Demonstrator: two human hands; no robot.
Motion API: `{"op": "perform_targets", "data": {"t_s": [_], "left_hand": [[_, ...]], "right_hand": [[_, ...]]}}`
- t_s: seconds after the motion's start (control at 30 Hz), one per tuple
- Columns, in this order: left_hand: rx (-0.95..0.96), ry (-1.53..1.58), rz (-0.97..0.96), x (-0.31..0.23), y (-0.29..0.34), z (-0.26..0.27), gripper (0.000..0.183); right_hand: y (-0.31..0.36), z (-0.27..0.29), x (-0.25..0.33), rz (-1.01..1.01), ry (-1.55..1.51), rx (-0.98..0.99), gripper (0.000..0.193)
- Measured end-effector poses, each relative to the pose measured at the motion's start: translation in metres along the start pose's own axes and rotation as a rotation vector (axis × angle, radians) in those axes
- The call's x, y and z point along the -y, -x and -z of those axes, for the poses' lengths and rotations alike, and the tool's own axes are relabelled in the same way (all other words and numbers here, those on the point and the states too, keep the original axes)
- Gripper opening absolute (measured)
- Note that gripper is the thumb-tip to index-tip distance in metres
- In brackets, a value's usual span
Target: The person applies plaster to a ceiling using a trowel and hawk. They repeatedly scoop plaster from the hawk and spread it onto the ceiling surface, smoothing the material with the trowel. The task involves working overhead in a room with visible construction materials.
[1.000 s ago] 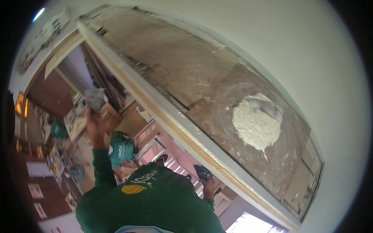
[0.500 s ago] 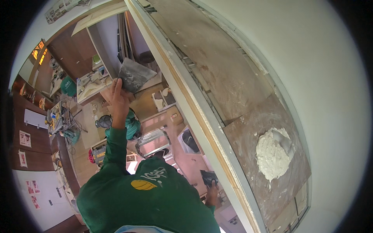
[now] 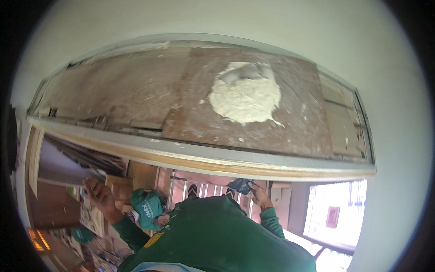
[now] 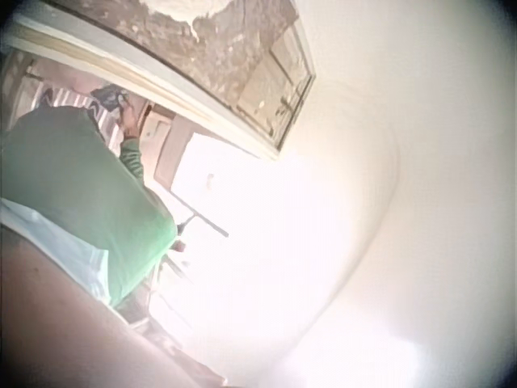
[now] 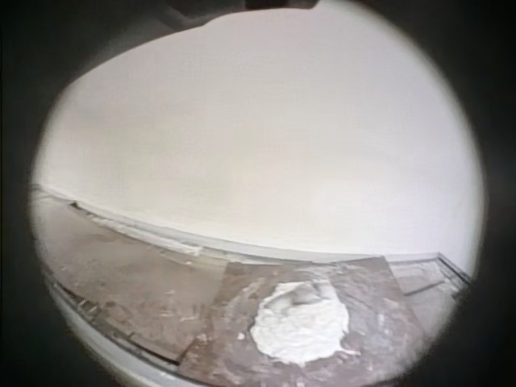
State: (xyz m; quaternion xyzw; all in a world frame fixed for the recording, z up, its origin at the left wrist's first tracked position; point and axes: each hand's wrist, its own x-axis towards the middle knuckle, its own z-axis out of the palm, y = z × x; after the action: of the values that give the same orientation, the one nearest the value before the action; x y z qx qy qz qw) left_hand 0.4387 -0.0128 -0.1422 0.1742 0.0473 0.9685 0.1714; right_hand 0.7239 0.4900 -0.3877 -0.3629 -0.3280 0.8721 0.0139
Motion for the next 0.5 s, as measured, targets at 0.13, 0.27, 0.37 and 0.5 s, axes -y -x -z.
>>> {"op": "perform_targets", "data": {"t_s": [0.13,0.27,0.37,0.5], "left_hand": [[-0.089,0.024,0.013,0.005,-0.054,-0.021,0.036],[-0.109,-0.007,0.109,0.020,-0.118,-0.055,0.036],[-0.072,-0.120,0.328,0.043,-0.164,-0.095,0.035],[-0.125,-0.301,0.392,0.097,-0.208,-0.113,0.030]], "right_hand": [[0.096,-0.006,0.011,-0.055,0.055,-0.167,0.023],[0.141,0.030,0.001,0.167,-0.223,-0.198,0.026],[0.141,0.062,-0.027,0.395,-0.580,-0.087,0.035],[0.208,-0.020,0.033,0.852,-0.613,-0.109,0.038]]}}
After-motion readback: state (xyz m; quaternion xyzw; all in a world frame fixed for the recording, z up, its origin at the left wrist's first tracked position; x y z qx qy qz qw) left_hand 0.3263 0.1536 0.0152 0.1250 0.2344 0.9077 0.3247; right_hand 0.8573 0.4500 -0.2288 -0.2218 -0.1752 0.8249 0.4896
